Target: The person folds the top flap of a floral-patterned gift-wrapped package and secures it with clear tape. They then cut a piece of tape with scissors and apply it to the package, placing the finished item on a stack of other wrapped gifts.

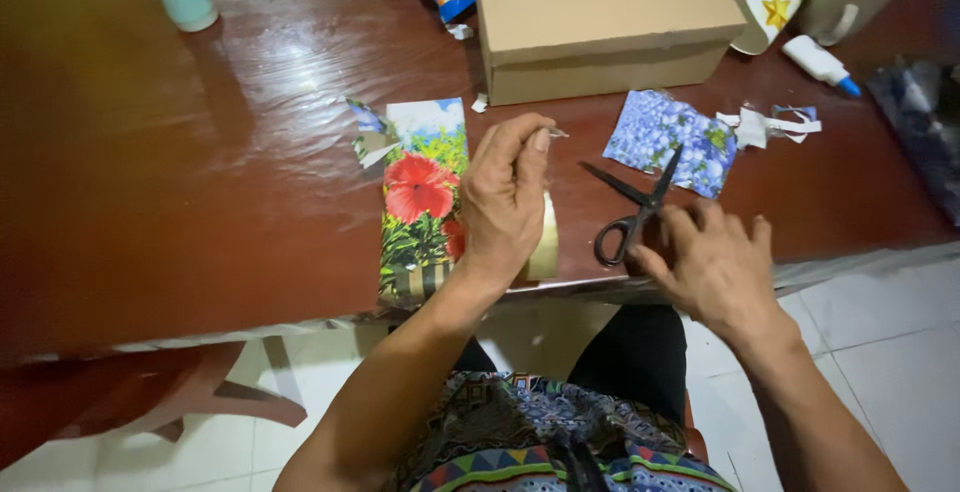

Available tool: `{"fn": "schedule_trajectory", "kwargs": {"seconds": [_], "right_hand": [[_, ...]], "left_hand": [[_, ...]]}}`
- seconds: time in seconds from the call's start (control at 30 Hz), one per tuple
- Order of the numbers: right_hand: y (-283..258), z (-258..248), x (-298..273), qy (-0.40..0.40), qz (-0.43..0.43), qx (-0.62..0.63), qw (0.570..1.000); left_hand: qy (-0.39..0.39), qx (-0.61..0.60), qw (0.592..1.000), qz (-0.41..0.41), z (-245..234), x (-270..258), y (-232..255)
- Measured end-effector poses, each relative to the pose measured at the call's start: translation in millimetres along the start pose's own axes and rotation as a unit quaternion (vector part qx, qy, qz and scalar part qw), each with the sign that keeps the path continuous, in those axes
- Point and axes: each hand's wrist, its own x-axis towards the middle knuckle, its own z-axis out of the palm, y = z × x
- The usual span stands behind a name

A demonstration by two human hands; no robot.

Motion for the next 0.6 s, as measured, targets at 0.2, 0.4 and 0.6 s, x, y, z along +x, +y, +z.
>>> {"fn": "schedule_trajectory", "kwargs": {"seconds": [0.2, 0.4, 0.6], "right_hand": [[17.2, -10.7, -10.1, 0.009, -0.034, 0.129, 0.991], [-10.5, -8.5, 3.4, -0.051, 0.026, 0.06, 0.997], [19.9, -18.5, -2.7, -0.049, -0.013, 0.137, 0.989]], "left_hand": [[-0.008, 0.009, 1.0, -0.006, 4.4, 3.3, -6.0], [-0.017, -0.002, 1.0, 0.007, 12.6, 2.7, -2.6], [-0.052, -0.112, 0.985, -0.116, 3.7, 14.4, -4.5]]}}
